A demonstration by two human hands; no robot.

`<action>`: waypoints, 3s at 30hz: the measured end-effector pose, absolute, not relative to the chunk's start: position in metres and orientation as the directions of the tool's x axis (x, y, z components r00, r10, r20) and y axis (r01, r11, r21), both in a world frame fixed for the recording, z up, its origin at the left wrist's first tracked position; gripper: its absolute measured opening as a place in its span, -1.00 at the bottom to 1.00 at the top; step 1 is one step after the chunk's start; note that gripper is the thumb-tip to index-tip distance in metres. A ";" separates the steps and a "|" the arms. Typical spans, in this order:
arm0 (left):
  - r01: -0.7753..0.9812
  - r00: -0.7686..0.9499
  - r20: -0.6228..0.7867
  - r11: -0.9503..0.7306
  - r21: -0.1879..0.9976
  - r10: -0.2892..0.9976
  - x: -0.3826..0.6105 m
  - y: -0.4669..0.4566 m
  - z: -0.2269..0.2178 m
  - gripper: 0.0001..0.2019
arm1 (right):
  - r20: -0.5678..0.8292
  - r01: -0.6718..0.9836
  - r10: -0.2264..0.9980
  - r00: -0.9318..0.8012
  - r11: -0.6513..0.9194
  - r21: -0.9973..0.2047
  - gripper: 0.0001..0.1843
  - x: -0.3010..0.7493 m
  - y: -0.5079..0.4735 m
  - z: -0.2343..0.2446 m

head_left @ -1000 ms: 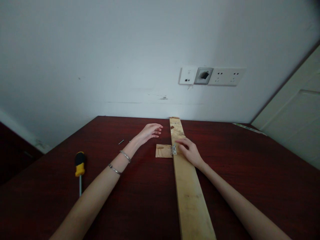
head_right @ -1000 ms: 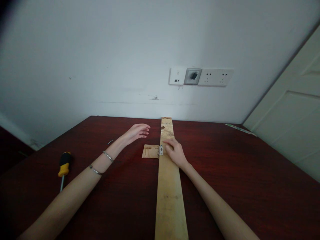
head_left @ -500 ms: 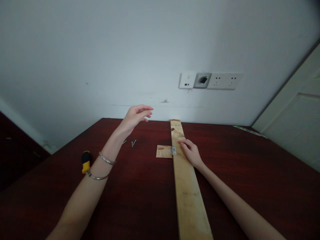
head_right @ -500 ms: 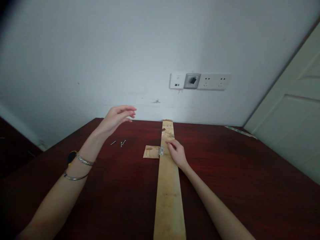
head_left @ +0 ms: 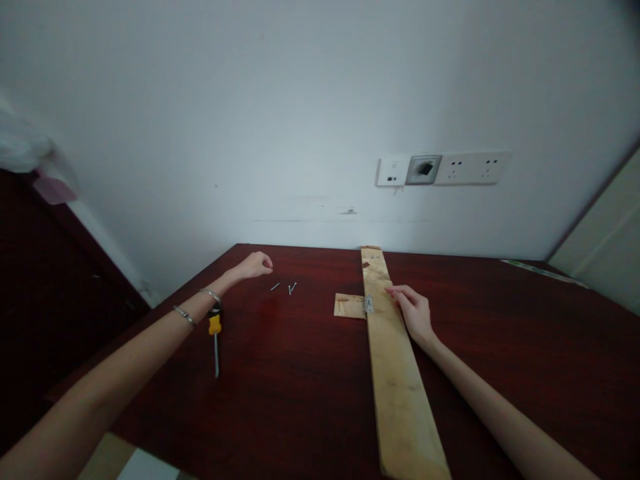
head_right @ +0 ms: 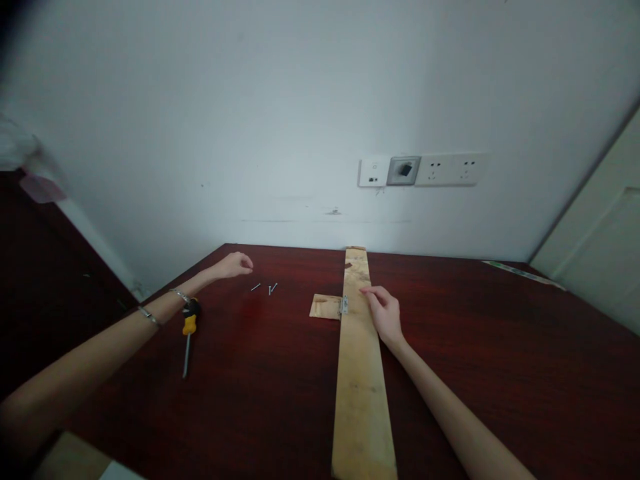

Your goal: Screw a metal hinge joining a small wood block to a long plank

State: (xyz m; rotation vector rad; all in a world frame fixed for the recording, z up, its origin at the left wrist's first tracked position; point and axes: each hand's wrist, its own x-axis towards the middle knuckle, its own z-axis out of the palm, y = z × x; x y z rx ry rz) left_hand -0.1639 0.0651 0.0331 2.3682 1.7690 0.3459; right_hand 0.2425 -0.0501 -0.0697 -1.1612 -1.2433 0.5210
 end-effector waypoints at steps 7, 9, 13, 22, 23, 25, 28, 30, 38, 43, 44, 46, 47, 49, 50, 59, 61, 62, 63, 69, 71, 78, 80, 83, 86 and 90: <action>0.913 0.332 -0.017 -0.316 0.259 0.943 -0.185 0.058 -0.006 -0.75 | 0.454 0.280 0.830 0.323 0.375 -0.884 -0.76 0.242 -0.052 -0.068; 0.911 0.341 -0.023 -0.325 0.253 0.940 -0.184 0.054 -0.013 -0.75 | 0.457 0.284 0.829 0.323 0.376 -0.882 -0.76 0.242 -0.052 -0.068; 0.925 0.313 -0.001 -0.304 0.229 0.950 -0.177 0.046 -0.017 -0.78 | 0.460 0.296 0.827 0.323 0.374 -0.879 -0.77 0.243 -0.052 -0.069; 0.950 0.238 -0.010 -0.231 0.210 0.971 -0.159 0.044 -0.012 -0.86 | 0.472 0.314 0.825 0.309 0.380 -0.870 -0.78 0.244 -0.050 -0.072; 0.952 0.232 -0.015 -0.224 0.207 0.973 -0.158 0.044 -0.012 -0.87 | 0.474 0.314 0.826 0.306 0.383 -0.869 -0.78 0.244 -0.050 -0.073; 0.956 0.220 -0.023 -0.211 0.202 0.975 -0.156 0.045 -0.012 -0.89 | 0.477 0.316 0.826 0.299 0.386 -0.867 -0.78 0.244 -0.050 -0.073; 0.960 0.201 -0.011 -0.195 0.202 0.980 -0.155 0.044 -0.012 -0.92 | 0.481 0.322 0.827 0.293 0.388 -0.864 -0.77 0.243 -0.049 -0.075; 0.958 0.193 0.019 -0.192 0.212 0.981 -0.153 0.044 -0.011 -0.94 | 0.489 0.329 0.825 0.285 0.395 -0.858 -0.77 0.242 -0.049 -0.075; 0.826 0.296 0.225 -0.367 0.428 0.928 -0.102 0.059 0.006 -0.91 | 0.553 0.379 0.805 0.217 0.452 -0.807 -0.82 0.236 -0.053 -0.070; 0.629 0.330 0.379 -0.501 0.594 0.864 -0.026 0.055 0.013 -0.78 | 0.576 0.403 0.793 0.199 0.469 -0.786 -0.82 0.235 -0.054 -0.069; 0.492 0.298 0.417 -0.513 0.704 0.859 -0.011 0.050 0.011 -0.79 | 0.578 0.407 0.792 0.196 0.471 -0.783 -0.82 0.235 -0.053 -0.069; 0.248 0.248 0.417 -0.473 0.845 0.874 0.015 0.038 0.006 -0.79 | 0.583 0.416 0.789 0.193 0.472 -0.777 -0.82 0.236 -0.052 -0.069; 0.166 0.229 0.400 -0.441 0.882 0.887 0.025 0.031 0.003 -0.79 | 0.585 0.420 0.787 0.194 0.472 -0.775 -0.82 0.236 -0.052 -0.069; 0.046 0.206 0.377 -0.394 0.918 0.903 0.041 0.021 -0.004 -0.78 | 0.590 0.430 0.781 0.202 0.471 -0.770 -0.82 0.236 -0.051 -0.068; 0.011 0.201 0.364 -0.374 0.927 0.909 0.046 0.018 -0.007 -0.78 | 0.593 0.435 0.778 0.207 0.470 -0.768 -0.82 0.236 -0.051 -0.067; -0.006 0.236 0.339 -0.347 0.938 0.911 0.048 0.008 -0.018 -0.82 | 0.591 0.374 0.777 0.218 0.493 -0.786 -0.79 0.223 -0.054 -0.042; -0.006 0.249 0.331 -0.340 0.941 0.910 0.047 0.005 -0.020 -0.83 | 0.562 0.321 0.798 0.220 0.484 -0.814 -0.78 0.217 -0.056 -0.039; -0.010 0.255 0.327 -0.336 0.942 0.910 0.047 0.003 -0.021 -0.83 | 0.545 0.293 0.810 0.216 0.478 -0.828 -0.78 0.214 -0.057 -0.038; -0.013 0.261 0.324 -0.333 0.943 0.909 0.048 0.001 -0.022 -0.84 | 0.528 0.269 0.823 0.208 0.471 -0.840 -0.78 0.212 -0.058 -0.037; -0.025 0.308 0.300 -0.308 0.951 0.903 0.052 -0.011 -0.023 -0.84 | 0.484 0.242 0.860 0.159 0.442 -0.864 -0.78 0.209 -0.060 -0.029; -0.033 0.320 0.291 -0.297 0.954 0.901 0.054 -0.014 -0.023 -0.84 | 0.482 0.253 0.862 0.155 0.437 -0.863 -0.78 0.210 -0.061 -0.026; -0.076 0.349 0.289 -0.280 0.957 0.891 0.057 -0.017 -0.026 -0.85 | 0.465 0.231 0.871 0.156 0.426 -0.875 -0.81 0.208 -0.063 -0.024; -0.086 0.356 0.289 -0.276 0.957 0.889 0.058 -0.016 -0.027 -0.85 | 0.469 0.234 0.869 0.158 0.428 -0.873 -0.81 0.208 -0.062 -0.025; -0.097 0.356 0.291 -0.275 0.957 0.888 0.059 -0.016 -0.029 -0.82 | 0.475 0.236 0.864 0.166 0.433 -0.870 -0.80 0.208 -0.061 -0.027; -0.089 0.368 0.293 -0.281 0.956 0.882 0.060 -0.016 -0.029 -0.80 | 0.470 0.224 0.865 0.177 0.430 -0.875 -0.80 0.209 -0.060 -0.029; -0.074 0.386 0.300 -0.294 0.953 0.872 0.058 -0.017 -0.028 -0.80 | 0.471 0.207 0.861 0.191 0.434 -0.877 -0.82 0.211 -0.060 -0.031</action>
